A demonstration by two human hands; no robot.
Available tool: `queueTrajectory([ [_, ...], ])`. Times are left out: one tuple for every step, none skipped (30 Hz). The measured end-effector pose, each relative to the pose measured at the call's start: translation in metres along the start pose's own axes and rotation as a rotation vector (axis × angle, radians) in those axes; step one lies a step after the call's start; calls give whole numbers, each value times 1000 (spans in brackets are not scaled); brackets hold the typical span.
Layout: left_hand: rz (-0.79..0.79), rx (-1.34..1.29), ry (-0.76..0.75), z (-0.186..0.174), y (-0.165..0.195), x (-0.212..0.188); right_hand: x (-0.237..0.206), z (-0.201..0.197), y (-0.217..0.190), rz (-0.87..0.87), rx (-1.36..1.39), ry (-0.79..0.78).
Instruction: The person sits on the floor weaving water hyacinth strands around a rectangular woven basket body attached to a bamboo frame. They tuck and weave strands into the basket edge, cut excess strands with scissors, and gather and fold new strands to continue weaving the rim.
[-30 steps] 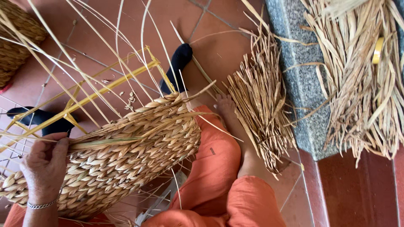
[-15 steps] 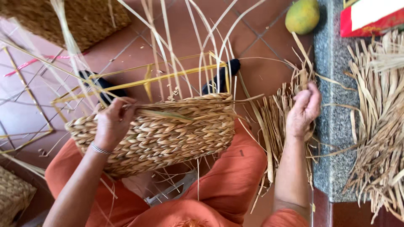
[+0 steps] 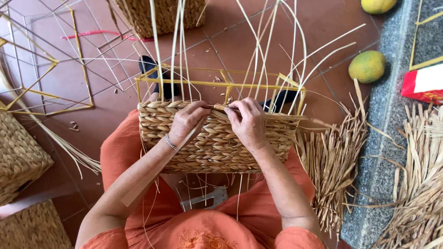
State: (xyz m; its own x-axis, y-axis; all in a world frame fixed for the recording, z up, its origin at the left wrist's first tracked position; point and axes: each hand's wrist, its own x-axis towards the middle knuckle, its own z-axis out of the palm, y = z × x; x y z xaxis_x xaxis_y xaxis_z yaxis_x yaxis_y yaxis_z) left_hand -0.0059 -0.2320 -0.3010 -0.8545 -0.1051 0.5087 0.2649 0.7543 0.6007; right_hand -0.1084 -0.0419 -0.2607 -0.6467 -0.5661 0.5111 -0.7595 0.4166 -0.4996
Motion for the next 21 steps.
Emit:
queueTrajectory([
  [33,4,11,-1,1,1,1,6,-1,3,-34,5],
  [44,28,12,-3,2,1,3,12,-1,5,-31,-11],
  [54,49,8,-5,3,1,4,17,-2,13,-29,-28],
  [65,68,1,-6,5,0,3,20,-2,23,-28,-44],
  [61,76,-25,-7,6,1,4,24,-1,17,-46,-42],
  [57,82,-52,-7,6,1,4,26,-1,11,-63,-39],
  [53,86,-82,-8,7,0,4,29,0,9,-82,-38],
  [69,97,-93,-8,7,-1,4,32,1,13,-101,-37],
  [86,108,-104,-7,6,-2,4,34,2,18,-119,-36],
  [103,118,-115,-6,5,-3,4,36,3,22,-138,-35],
  [123,124,-95,-5,3,-3,4,38,4,17,-151,-42],
  [142,133,-74,-3,1,-4,3,39,5,9,-162,-48],
  [162,141,-54,-1,-2,-4,3,41,5,3,-174,-53],
  [117,106,-69,2,-5,-3,3,41,6,-11,-177,-60],
  [71,72,-83,7,-8,0,3,41,6,-26,-181,-68],
  [25,38,-95,11,-12,4,3,40,6,-43,-184,-76],
  [-48,51,-114,15,-15,9,3,38,7,-52,-177,-79],
  [-124,65,-135,19,-18,14,3,35,7,-59,-167,-84],
  [-199,78,-154,21,-21,18,2,32,8,-67,-157,-88],
  [-224,45,-125,24,-23,23,1,27,9,-107,-180,-38],
  [-249,8,-98,26,-24,27,-1,22,10,-144,-205,11],
])
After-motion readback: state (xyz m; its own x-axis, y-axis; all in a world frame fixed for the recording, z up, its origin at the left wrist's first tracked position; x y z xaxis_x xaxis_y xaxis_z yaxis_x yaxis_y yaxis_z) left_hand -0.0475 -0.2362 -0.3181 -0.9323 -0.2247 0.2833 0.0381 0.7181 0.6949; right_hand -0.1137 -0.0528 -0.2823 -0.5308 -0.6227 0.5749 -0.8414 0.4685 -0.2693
